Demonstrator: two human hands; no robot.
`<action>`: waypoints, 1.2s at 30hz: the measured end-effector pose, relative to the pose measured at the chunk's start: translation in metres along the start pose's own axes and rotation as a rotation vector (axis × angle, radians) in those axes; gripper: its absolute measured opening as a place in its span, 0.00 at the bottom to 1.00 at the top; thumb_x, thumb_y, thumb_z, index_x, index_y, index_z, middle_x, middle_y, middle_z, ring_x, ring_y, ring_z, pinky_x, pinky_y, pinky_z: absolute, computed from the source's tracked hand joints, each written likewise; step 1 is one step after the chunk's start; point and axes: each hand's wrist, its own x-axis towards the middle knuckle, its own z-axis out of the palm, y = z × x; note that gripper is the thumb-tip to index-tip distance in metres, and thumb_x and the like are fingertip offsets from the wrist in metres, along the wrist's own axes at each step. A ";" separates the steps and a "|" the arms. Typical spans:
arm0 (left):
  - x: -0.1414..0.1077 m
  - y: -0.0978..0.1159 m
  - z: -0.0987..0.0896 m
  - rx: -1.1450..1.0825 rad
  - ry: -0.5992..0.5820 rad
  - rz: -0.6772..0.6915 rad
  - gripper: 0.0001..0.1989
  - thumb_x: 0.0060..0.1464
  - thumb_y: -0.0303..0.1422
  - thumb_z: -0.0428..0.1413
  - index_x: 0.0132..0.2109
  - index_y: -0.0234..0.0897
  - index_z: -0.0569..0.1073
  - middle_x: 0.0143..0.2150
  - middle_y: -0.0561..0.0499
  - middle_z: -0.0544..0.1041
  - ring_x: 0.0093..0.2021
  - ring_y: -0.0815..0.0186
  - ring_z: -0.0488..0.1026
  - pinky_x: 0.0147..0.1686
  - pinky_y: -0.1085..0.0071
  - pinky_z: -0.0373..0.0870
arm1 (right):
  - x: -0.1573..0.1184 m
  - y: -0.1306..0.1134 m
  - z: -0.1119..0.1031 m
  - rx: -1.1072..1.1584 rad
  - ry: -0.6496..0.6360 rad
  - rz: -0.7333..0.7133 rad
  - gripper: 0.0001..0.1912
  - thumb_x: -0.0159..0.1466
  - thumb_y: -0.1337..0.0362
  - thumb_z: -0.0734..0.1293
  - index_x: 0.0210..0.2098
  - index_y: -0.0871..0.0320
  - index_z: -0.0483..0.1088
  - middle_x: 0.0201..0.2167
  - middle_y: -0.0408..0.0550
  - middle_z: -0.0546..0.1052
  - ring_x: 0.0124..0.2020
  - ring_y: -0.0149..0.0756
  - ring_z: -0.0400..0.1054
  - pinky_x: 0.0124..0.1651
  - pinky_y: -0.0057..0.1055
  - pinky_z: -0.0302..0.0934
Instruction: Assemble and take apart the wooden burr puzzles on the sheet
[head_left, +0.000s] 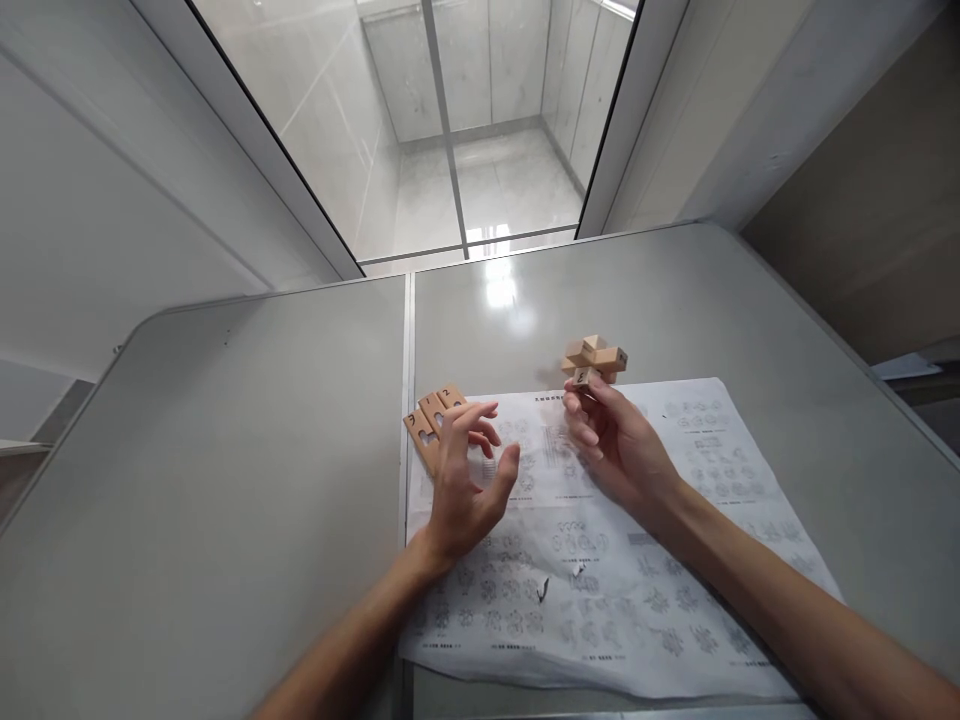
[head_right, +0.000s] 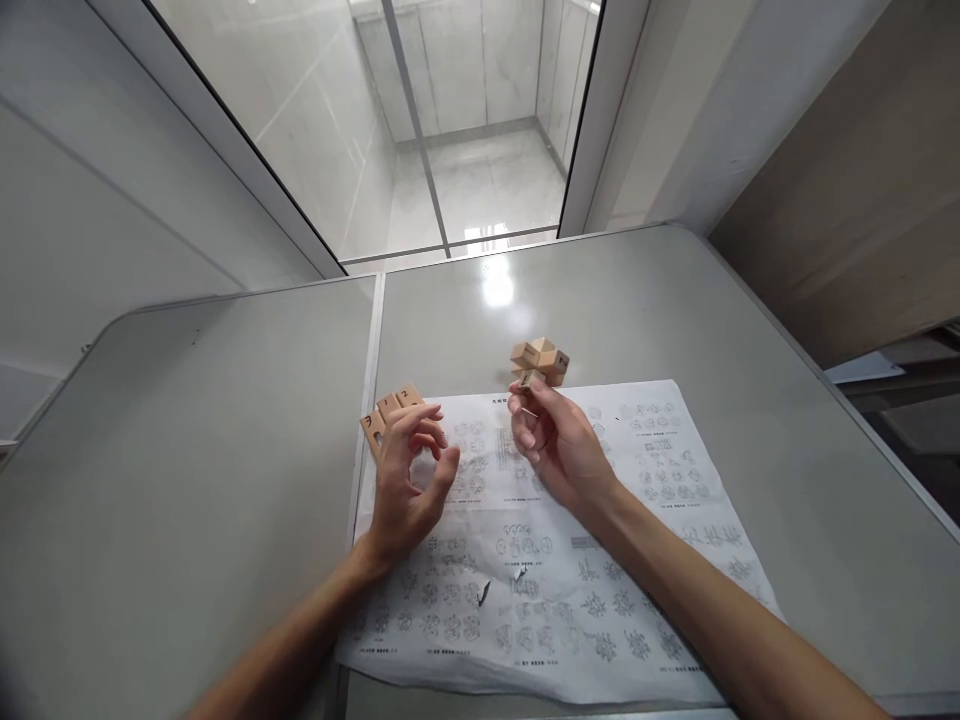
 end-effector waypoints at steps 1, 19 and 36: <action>0.000 0.000 0.000 -0.006 -0.005 -0.013 0.17 0.70 0.31 0.57 0.63 0.43 0.69 0.56 0.45 0.72 0.40 0.70 0.74 0.40 0.68 0.78 | 0.002 0.000 -0.003 0.008 0.029 -0.023 0.19 0.68 0.46 0.75 0.43 0.55 0.76 0.34 0.41 0.74 0.20 0.24 0.57 0.18 0.23 0.57; 0.001 0.004 -0.001 0.127 0.012 0.204 0.13 0.65 0.23 0.57 0.54 0.41 0.73 0.48 0.47 0.76 0.47 0.61 0.76 0.49 0.61 0.76 | -0.006 -0.035 -0.083 0.196 0.342 -0.042 0.09 0.68 0.60 0.77 0.39 0.55 0.75 0.27 0.37 0.66 0.20 0.22 0.55 0.18 0.15 0.61; 0.014 -0.029 -0.027 0.580 -0.080 0.021 0.36 0.57 0.43 0.71 0.66 0.43 0.65 0.67 0.36 0.70 0.67 0.40 0.68 0.65 0.43 0.64 | -0.017 -0.044 -0.101 0.153 0.490 0.071 0.06 0.66 0.64 0.76 0.38 0.58 0.77 0.25 0.38 0.68 0.19 0.22 0.61 0.17 0.14 0.64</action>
